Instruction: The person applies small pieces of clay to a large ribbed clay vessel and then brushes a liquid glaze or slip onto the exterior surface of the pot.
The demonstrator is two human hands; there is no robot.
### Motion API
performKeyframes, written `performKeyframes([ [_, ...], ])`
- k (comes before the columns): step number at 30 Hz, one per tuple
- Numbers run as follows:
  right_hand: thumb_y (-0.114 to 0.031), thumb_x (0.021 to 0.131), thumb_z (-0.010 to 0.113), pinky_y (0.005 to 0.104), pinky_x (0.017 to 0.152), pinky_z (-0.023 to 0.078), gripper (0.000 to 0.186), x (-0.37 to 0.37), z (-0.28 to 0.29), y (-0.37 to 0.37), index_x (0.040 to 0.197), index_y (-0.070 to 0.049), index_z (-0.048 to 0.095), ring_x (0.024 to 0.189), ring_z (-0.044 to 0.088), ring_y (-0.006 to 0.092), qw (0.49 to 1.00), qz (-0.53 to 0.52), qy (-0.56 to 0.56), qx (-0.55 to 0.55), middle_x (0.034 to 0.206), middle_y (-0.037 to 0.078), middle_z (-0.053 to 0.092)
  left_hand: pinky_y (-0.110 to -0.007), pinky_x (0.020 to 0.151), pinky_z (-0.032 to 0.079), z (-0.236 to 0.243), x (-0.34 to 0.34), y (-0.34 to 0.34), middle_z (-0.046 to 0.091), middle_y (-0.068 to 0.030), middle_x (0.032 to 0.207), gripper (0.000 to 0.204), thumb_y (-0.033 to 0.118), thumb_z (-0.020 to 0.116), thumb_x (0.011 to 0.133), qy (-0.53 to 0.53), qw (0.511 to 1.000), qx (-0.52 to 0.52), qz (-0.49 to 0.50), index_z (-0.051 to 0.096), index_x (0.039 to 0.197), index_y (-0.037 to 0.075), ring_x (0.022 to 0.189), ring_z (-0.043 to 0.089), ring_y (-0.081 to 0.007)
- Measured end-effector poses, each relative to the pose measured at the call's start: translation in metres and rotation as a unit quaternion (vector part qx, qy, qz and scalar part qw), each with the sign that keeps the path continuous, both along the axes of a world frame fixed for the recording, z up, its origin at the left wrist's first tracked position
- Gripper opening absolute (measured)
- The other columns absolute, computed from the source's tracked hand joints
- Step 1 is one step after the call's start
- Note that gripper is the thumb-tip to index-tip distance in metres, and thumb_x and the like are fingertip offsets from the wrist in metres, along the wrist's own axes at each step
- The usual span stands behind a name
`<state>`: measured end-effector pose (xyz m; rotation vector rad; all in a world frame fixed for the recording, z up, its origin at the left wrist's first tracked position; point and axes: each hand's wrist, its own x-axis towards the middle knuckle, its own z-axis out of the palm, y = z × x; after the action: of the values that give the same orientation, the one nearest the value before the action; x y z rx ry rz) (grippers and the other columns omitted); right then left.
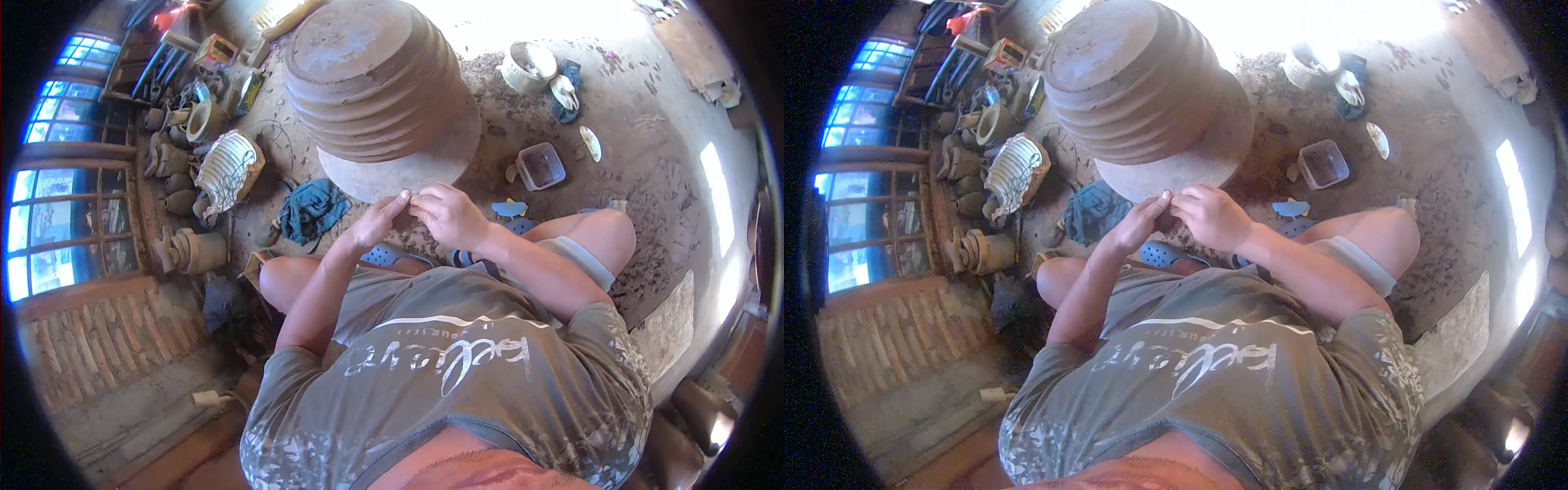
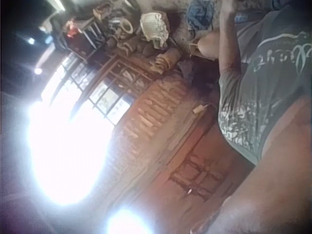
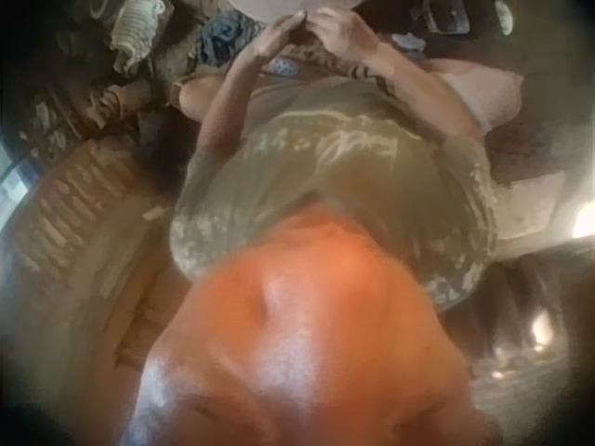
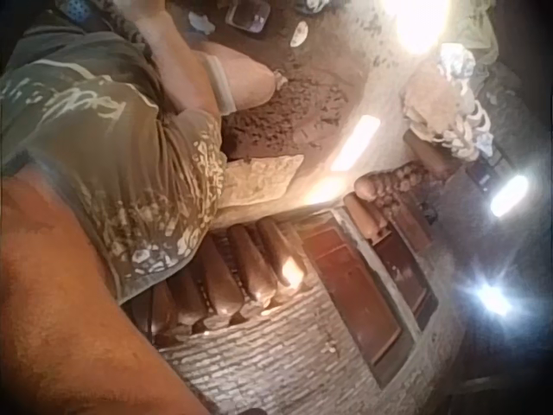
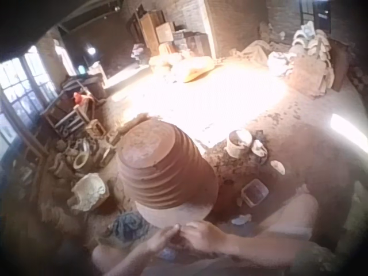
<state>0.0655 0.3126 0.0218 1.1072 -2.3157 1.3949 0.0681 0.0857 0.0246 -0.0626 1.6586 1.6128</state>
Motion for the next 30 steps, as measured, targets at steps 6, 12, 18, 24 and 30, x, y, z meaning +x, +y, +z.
performKeyframes([
  [6,-0.013,0.090,0.074,0.0473,0.079,0.056,0.025,0.004,0.004,0.009,0.110,0.001,0.074,0.088,0.069,0.0416,0.984,-0.011,-0.181,0.003,0.097,0.020,0.070,-0.031,0.092,0.047,-0.013,0.009,0.012,0.069,-0.0037,0.111,0.042,0.035,0.057,0.111,0.003,0.997,0.038,0.062,0.067,0.129,-0.002,0.099,0.059,-0.0130],
  [12,-0.011,0.087,0.076,0.0471,0.074,0.055,0.021,0.008,-0.001,0.015,0.106,0.000,0.074,0.082,0.068,0.0412,0.992,-0.018,-0.128,0.000,0.091,0.021,0.069,-0.031,0.095,0.047,-0.008,0.020,0.024,0.068,-0.0026,0.110,0.041,0.036,0.055,0.112,0.058,0.997,0.023,0.054,0.066,0.129,0.001,0.103,0.058,-0.0116],
  [18,-0.012,0.089,0.077,0.0437,0.069,0.055,0.016,0.007,0.002,0.014,0.100,0.000,0.074,0.077,0.067,0.0382,0.994,-0.011,-0.105,0.007,0.088,0.020,0.069,-0.032,0.093,0.047,-0.004,0.023,0.024,0.066,-0.0008,0.108,0.040,0.038,0.052,0.113,0.115,0.992,0.019,0.047,0.065,0.121,0.002,0.102,0.057,-0.0116],
  [24,-0.005,0.094,0.078,0.0284,0.073,0.057,0.015,-0.001,0.028,0.016,0.107,0.003,0.076,0.084,0.070,0.0117,0.962,-0.110,-0.228,-0.100,0.090,0.008,0.075,-0.042,0.096,0.049,-0.011,0.008,0.023,0.068,-0.0150,0.108,0.044,0.040,0.052,0.111,0.307,0.927,-0.188,0.111,0.066,0.114,-0.002,0.110,0.062,-0.0266],
  [30,-0.002,0.093,0.078,0.0287,0.077,0.060,0.014,-0.043,0.076,0.016,0.105,0.003,0.079,0.087,0.073,0.0141,0.973,-0.182,-0.050,-0.133,0.099,0.011,0.078,-0.060,0.108,0.044,-0.069,0.002,0.032,0.057,-0.0343,0.134,0.062,0.049,0.060,0.103,0.481,0.708,-0.517,0.000,0.069,0.120,-0.010,0.129,0.052,-0.0523],
])
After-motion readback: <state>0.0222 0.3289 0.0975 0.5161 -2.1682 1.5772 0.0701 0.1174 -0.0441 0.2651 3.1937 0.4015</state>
